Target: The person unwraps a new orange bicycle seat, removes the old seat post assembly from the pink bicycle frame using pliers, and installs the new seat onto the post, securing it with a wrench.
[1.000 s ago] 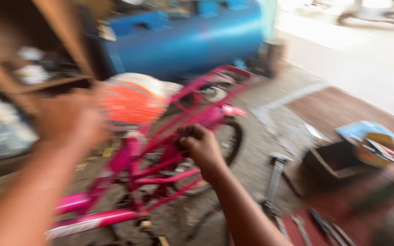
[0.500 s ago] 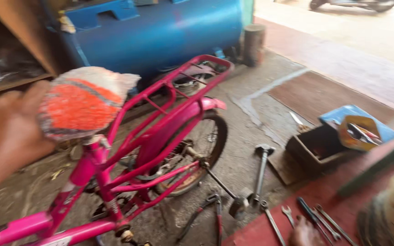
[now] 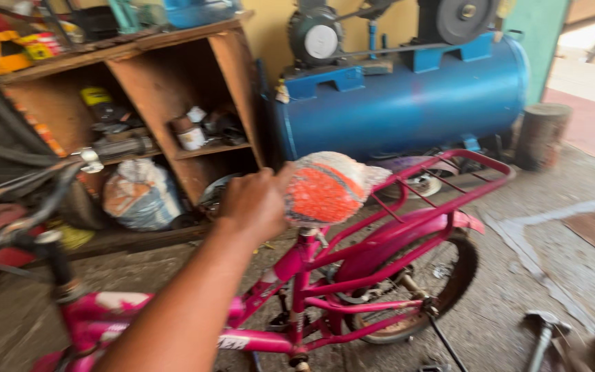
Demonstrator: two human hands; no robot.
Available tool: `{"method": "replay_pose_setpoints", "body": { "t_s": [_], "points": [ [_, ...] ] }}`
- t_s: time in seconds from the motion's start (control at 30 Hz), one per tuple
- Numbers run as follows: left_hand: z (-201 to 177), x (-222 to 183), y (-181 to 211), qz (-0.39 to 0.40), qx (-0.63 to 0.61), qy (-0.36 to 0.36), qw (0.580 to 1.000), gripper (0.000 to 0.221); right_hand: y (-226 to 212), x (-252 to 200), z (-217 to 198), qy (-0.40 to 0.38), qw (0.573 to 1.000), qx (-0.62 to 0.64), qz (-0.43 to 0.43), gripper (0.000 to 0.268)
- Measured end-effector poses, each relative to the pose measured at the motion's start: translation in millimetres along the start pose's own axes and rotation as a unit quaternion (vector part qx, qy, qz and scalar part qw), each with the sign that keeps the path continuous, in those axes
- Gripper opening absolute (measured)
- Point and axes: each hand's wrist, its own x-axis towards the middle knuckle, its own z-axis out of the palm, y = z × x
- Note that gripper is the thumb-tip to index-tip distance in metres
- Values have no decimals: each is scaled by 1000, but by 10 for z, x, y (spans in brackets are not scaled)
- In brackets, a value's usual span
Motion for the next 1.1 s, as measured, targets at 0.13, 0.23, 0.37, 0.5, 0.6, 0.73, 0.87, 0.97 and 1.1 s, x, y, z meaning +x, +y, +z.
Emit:
{"method": "replay_pose_setpoints", "body": {
  "t_s": [0.13,0.23,0.37,0.5,0.6,0.73,0.87,0.97,1.1],
  "points": [
    [62,-22,-10,-17,6,-8,1000,79,-1258,-234,125,-120,964,144,-191,44],
    [15,-26,41,-35,24,-10,999,76,-2137,-568,480,-163,927,154,-299,46],
    [-331,-77,134,-75,9,-160,984,112,-2639,-997,772,-100,911,153,-369,34],
    [-618,-543,88,-43,-171,165,970,96,-2704,-928,915,-229,906,337,-117,28],
    [-460,-1237,-118,-80,-219,365,901,82,-2612,-704,1113,-252,862,435,-57,27],
    [-250,-2028,-669,-371,-168,472,782,74,-2534,-442,1128,-246,911,293,-151,29],
    [-383,-2440,-1071,-375,-469,502,622,71,-2823,-434,953,-268,909,287,-138,34],
    [-653,-2539,-1096,-363,-372,530,669,55,-2971,-524,814,-289,890,347,-55,38],
    [-1125,-2469,-999,-147,-381,638,653,54,-3127,-810,725,-286,852,437,37,41]
  ]
}}
